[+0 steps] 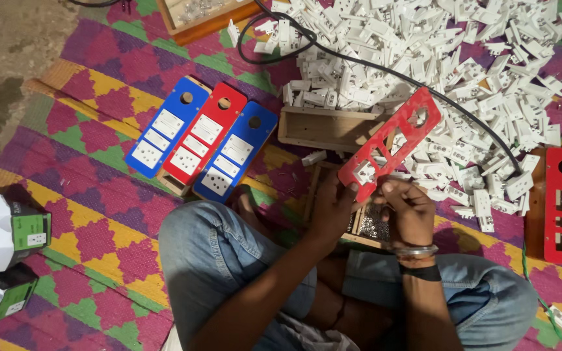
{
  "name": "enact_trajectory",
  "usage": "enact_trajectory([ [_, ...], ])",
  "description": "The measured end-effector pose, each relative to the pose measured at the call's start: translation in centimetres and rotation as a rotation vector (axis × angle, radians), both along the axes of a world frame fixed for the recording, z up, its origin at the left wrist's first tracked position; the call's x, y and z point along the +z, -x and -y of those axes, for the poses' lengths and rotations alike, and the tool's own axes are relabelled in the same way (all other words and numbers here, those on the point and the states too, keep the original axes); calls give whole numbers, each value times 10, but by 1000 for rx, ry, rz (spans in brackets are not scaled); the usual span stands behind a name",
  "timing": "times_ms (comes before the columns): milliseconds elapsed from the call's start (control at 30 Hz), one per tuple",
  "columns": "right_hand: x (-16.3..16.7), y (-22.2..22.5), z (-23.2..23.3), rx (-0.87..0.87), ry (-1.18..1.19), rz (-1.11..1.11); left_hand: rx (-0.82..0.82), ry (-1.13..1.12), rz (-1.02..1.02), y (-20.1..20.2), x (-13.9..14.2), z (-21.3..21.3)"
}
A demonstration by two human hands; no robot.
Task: The person sits on a mat and assembles white electrical socket modules into red plastic frames using a screwdriver. They pick up modules from a pile, insert them into the frame, and tighten screws to secure them.
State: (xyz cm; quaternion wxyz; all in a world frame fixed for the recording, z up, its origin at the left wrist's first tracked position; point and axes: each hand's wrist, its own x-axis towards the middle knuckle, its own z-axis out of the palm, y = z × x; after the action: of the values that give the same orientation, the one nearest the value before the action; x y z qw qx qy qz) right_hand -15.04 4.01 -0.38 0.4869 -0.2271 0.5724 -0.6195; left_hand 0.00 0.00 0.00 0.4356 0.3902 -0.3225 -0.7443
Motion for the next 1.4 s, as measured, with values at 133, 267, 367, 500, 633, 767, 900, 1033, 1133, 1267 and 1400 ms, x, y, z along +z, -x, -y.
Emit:
enact_trajectory([
  [133,-4,-3,2,-37,-86,129,9,68,61,2,0,-1],
  [267,-10,-6,1,-66,-117,207,23,234,240,1,3,-5],
  [367,-13,-9,3,-88,-111,180,12,161,203,2,6,-3],
  [500,-15,-13,3,-95,-108,155,28,249,243,2,8,-5],
  [633,-16,-23,3,-140,-61,81,27,6,64,3,3,-4],
  [767,-11,-36,-1,-168,2,-376,26,-159,-51,2,-2,-2],
  [900,2,-44,0,-157,120,-843,24,-212,-66,-2,1,-1],
  [1033,14,-49,-2,-142,97,-826,13,-208,-40,-3,4,1],
  [1133,19,-47,-1,-145,88,-926,18,-145,-10,-1,3,-1],
  [1267,20,-41,3,-133,122,-881,20,-99,-35,-1,1,-2],
  [1400,13,-36,3,-100,165,-817,19,-137,-129,0,2,1],
])
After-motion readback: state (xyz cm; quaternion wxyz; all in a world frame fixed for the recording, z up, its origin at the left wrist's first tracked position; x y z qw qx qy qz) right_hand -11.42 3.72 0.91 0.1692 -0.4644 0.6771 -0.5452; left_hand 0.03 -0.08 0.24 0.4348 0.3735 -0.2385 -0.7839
